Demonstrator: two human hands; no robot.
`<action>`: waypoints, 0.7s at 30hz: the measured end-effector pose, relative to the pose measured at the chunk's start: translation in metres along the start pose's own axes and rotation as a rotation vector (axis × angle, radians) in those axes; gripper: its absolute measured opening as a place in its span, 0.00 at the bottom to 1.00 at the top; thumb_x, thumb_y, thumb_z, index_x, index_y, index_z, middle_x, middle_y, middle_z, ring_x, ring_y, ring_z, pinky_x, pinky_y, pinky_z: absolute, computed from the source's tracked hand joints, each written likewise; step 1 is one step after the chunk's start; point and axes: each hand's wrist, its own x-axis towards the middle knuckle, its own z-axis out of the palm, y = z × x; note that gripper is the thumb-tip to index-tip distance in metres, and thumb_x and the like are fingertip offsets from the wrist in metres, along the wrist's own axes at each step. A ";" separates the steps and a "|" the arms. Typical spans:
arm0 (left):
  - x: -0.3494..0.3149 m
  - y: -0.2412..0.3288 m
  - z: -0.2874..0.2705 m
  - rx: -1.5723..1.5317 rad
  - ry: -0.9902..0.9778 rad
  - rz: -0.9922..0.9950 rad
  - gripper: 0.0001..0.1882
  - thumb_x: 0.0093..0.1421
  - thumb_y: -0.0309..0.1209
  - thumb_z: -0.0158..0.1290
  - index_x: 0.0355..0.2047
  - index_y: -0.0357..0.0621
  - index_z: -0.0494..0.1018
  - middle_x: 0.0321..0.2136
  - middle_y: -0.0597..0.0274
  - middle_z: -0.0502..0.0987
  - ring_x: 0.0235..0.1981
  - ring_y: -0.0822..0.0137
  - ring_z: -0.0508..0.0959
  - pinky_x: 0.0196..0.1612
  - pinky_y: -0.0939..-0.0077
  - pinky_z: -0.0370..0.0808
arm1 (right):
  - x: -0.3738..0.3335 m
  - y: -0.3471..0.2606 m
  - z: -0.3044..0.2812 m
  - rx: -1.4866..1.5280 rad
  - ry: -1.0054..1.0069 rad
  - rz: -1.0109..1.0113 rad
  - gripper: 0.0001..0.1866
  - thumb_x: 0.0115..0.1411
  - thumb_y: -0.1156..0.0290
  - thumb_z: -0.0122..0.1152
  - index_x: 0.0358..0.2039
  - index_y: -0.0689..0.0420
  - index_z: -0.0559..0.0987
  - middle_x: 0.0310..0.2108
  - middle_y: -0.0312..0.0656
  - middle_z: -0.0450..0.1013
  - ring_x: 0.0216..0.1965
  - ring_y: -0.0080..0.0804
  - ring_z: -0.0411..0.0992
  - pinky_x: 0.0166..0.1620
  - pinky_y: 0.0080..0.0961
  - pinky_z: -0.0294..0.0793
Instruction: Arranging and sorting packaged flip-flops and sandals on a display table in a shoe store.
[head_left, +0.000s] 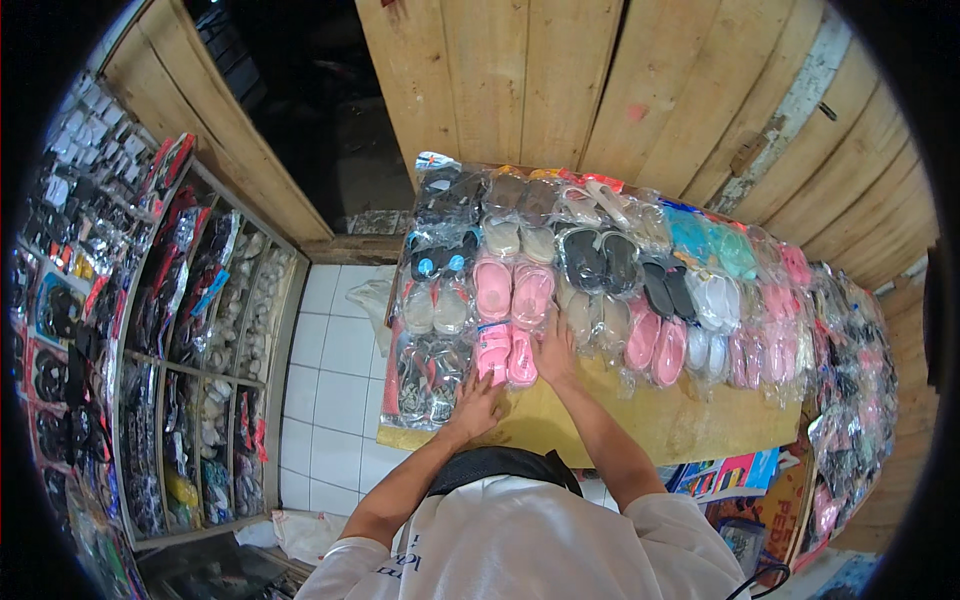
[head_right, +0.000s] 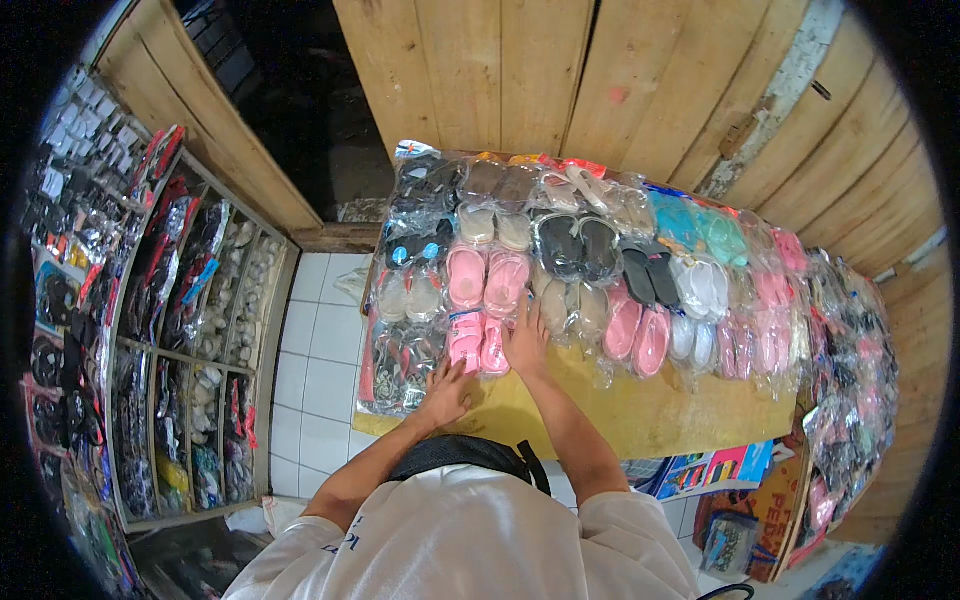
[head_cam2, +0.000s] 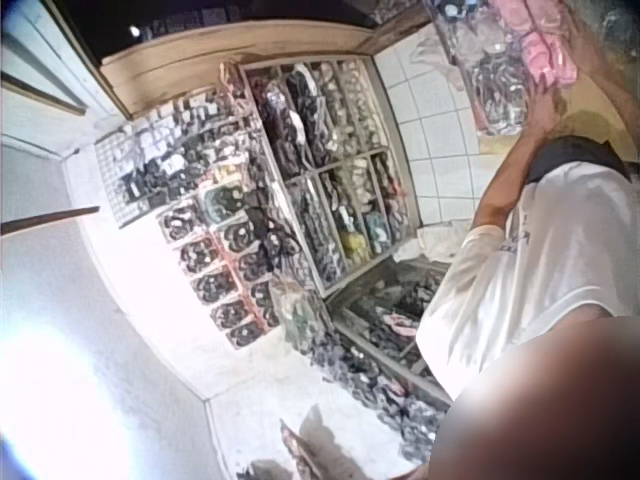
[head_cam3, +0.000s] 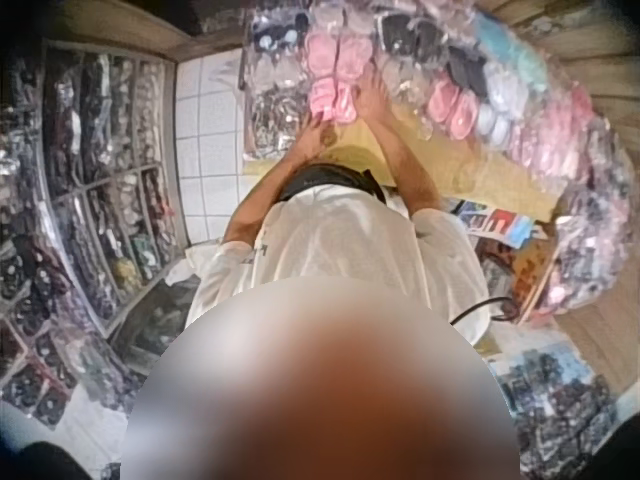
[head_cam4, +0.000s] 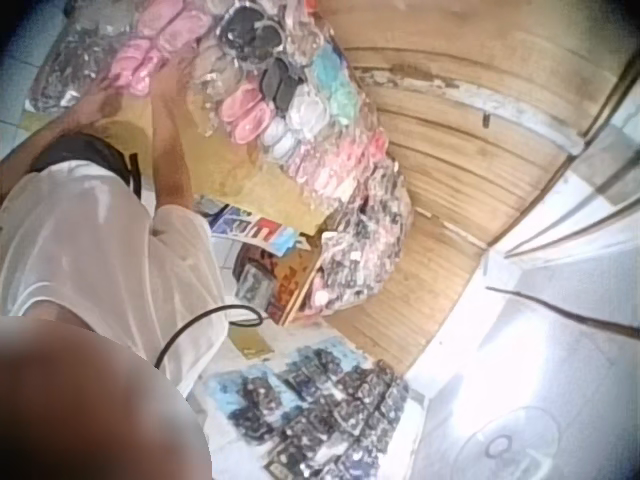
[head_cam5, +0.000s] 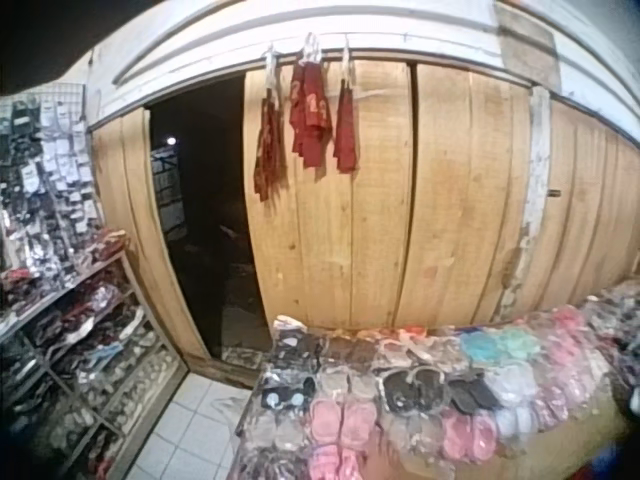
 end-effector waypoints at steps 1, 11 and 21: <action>-0.002 -0.005 0.001 0.007 -0.001 0.018 0.33 0.48 0.36 0.56 0.57 0.57 0.62 0.62 0.51 0.51 0.64 0.47 0.47 0.59 0.45 0.54 | -0.010 -0.003 -0.007 0.000 0.017 0.011 0.34 0.56 0.65 0.53 0.63 0.43 0.53 0.61 0.53 0.51 0.57 0.54 0.55 0.60 0.45 0.53; -0.045 -0.033 0.023 -0.607 -0.435 0.215 0.11 0.56 0.34 0.53 0.37 0.42 0.76 0.29 0.59 0.79 0.31 0.68 0.78 0.37 0.75 0.74 | -0.224 0.007 -0.002 0.288 -0.119 0.478 0.14 0.54 0.62 0.53 0.28 0.60 0.78 0.28 0.53 0.74 0.30 0.54 0.72 0.35 0.41 0.72; -0.077 -0.120 0.130 -0.244 -1.351 0.531 0.14 0.58 0.36 0.51 0.38 0.38 0.75 0.31 0.59 0.79 0.32 0.71 0.77 0.37 0.78 0.73 | -0.486 -0.018 0.087 0.525 0.044 1.123 0.22 0.51 0.54 0.53 0.37 0.59 0.78 0.35 0.54 0.75 0.39 0.50 0.73 0.44 0.39 0.71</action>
